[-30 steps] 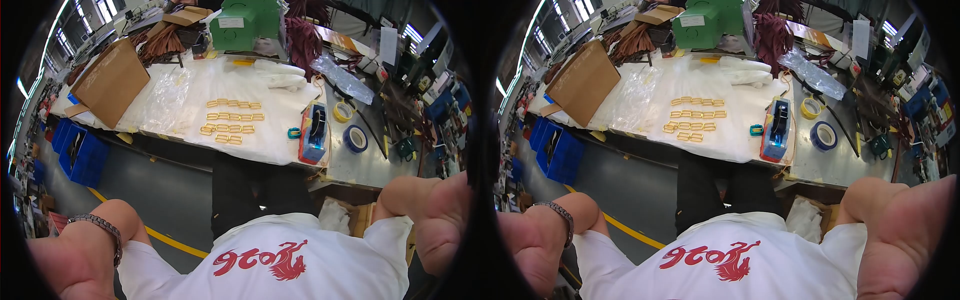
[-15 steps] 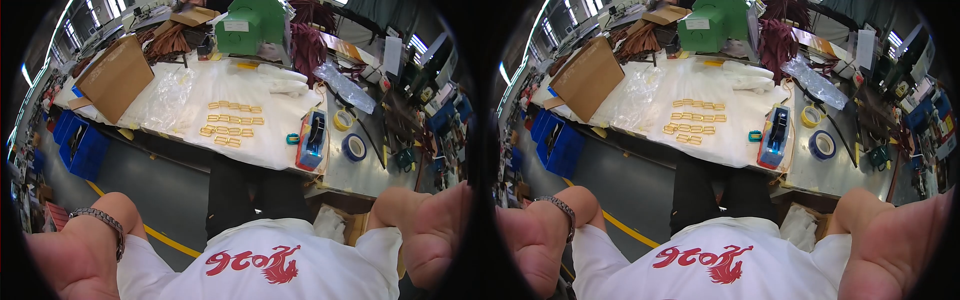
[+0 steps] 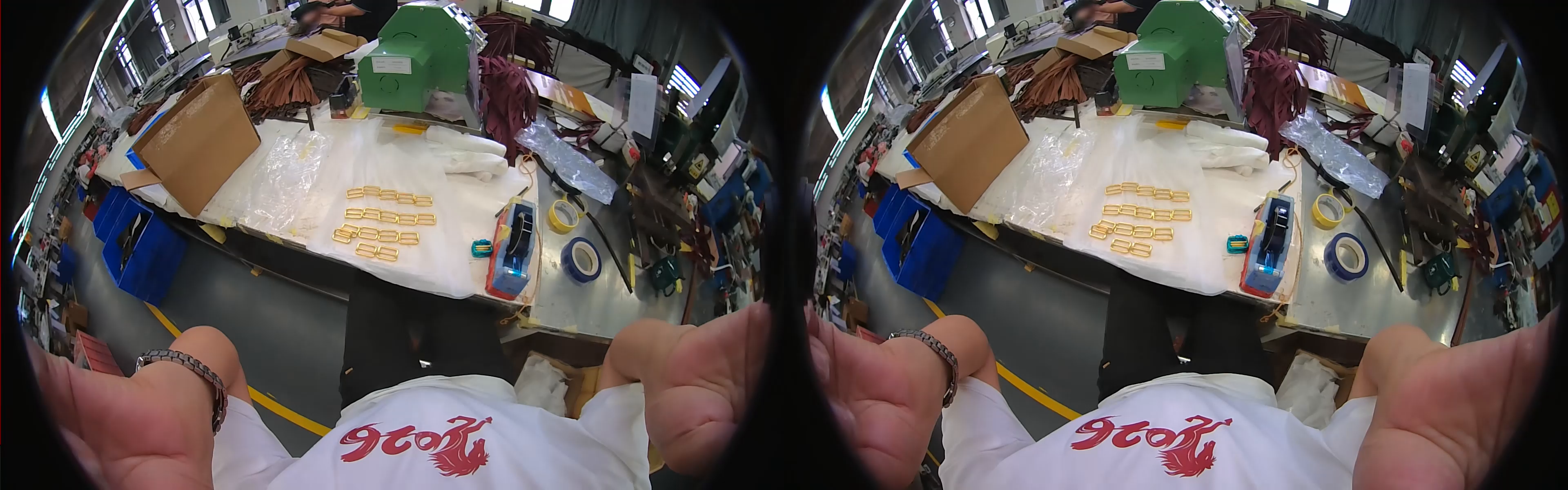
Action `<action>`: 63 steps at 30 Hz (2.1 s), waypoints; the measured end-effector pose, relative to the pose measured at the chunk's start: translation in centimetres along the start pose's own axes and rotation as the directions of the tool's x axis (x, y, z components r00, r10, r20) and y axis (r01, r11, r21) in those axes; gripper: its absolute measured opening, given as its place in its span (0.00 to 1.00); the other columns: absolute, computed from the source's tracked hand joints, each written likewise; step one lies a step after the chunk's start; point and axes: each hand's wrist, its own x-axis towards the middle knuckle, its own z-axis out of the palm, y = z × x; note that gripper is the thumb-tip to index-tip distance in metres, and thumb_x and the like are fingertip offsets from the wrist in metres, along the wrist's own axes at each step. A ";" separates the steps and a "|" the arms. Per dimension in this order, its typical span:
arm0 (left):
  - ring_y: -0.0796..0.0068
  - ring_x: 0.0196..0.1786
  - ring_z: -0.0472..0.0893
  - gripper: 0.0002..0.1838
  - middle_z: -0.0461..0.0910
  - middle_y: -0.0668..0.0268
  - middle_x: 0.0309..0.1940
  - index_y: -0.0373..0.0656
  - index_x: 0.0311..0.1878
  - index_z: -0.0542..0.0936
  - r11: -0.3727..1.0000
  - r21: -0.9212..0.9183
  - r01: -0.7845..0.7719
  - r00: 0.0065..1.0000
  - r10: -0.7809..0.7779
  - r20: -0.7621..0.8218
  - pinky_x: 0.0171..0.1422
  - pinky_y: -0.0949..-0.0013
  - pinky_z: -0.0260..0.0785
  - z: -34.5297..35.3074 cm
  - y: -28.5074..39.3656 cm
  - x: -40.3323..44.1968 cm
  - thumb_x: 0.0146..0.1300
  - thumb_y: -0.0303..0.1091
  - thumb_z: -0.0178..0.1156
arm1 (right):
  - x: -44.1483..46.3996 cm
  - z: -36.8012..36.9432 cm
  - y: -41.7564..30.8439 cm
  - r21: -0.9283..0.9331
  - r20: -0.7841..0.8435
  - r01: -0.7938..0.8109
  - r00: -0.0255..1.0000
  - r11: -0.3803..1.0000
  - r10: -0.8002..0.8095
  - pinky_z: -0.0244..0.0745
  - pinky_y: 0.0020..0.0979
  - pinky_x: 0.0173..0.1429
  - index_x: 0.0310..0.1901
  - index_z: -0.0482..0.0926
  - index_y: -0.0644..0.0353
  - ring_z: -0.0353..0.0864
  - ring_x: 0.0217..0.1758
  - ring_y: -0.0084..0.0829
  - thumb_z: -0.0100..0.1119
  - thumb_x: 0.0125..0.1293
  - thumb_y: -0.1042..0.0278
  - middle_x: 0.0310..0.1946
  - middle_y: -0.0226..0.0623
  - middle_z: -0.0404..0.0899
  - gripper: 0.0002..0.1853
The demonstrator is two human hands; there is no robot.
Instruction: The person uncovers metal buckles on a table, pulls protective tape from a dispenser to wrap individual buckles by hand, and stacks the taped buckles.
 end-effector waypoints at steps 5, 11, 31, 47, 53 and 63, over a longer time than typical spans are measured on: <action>0.56 0.50 0.84 0.12 0.83 0.52 0.48 0.35 0.59 0.83 0.970 -0.156 0.185 0.983 -0.186 0.011 0.46 0.58 0.81 -1.0 -1.8 -1.4 0.86 0.31 0.54 | -0.5 -0.1 0.0 0.000 -0.004 0.040 0.999 0.999 -0.040 0.81 0.43 0.63 0.60 0.85 0.64 0.88 0.55 0.43 0.62 0.78 0.71 0.51 0.45 0.91 0.14; 0.56 0.49 0.84 0.12 0.83 0.53 0.47 0.36 0.58 0.83 0.682 -0.394 0.616 0.785 -0.577 0.226 0.44 0.59 0.81 1.2 -4.9 -6.0 0.86 0.31 0.54 | -0.6 0.1 0.6 -0.001 -0.015 0.027 1.000 1.000 -0.027 0.81 0.43 0.63 0.61 0.85 0.64 0.88 0.55 0.43 0.61 0.79 0.71 0.51 0.45 0.90 0.14; 0.59 0.46 0.84 0.10 0.83 0.56 0.44 0.38 0.58 0.83 0.347 -0.475 0.809 0.567 -0.242 0.788 0.40 0.62 0.80 7.7 -4.5 -7.3 0.86 0.31 0.54 | -0.9 0.1 -0.2 -0.005 0.016 0.012 1.000 1.000 -0.012 0.80 0.44 0.64 0.62 0.84 0.65 0.87 0.55 0.44 0.61 0.79 0.71 0.52 0.45 0.90 0.15; 0.61 0.43 0.83 0.09 0.83 0.58 0.41 0.39 0.57 0.83 0.393 -0.482 0.783 0.601 -0.282 0.747 0.36 0.64 0.79 3.9 -4.9 -4.9 0.85 0.30 0.55 | -1.3 0.9 -0.8 0.014 0.015 -0.006 1.000 1.000 0.006 0.80 0.45 0.64 0.63 0.83 0.65 0.86 0.55 0.45 0.60 0.80 0.70 0.53 0.45 0.90 0.16; 0.62 0.42 0.83 0.09 0.82 0.59 0.40 0.40 0.57 0.83 0.452 -0.544 0.707 0.707 -0.472 0.526 0.35 0.65 0.79 0.1 -6.1 -4.0 0.85 0.30 0.55 | -1.4 1.0 -0.2 0.054 0.003 -0.030 1.000 0.998 0.030 0.80 0.45 0.65 0.64 0.82 0.65 0.86 0.56 0.45 0.60 0.80 0.70 0.53 0.45 0.90 0.16; 0.70 0.43 0.88 0.12 0.89 0.55 0.45 0.29 0.56 0.86 0.133 -0.496 0.858 0.271 -0.938 0.218 0.46 0.69 0.81 1.3 -9.0 -15.7 0.83 0.25 0.55 | -0.9 0.9 -0.7 0.052 -0.009 -0.014 1.000 0.999 0.015 0.80 0.46 0.65 0.65 0.82 0.65 0.86 0.56 0.45 0.59 0.80 0.70 0.54 0.45 0.89 0.16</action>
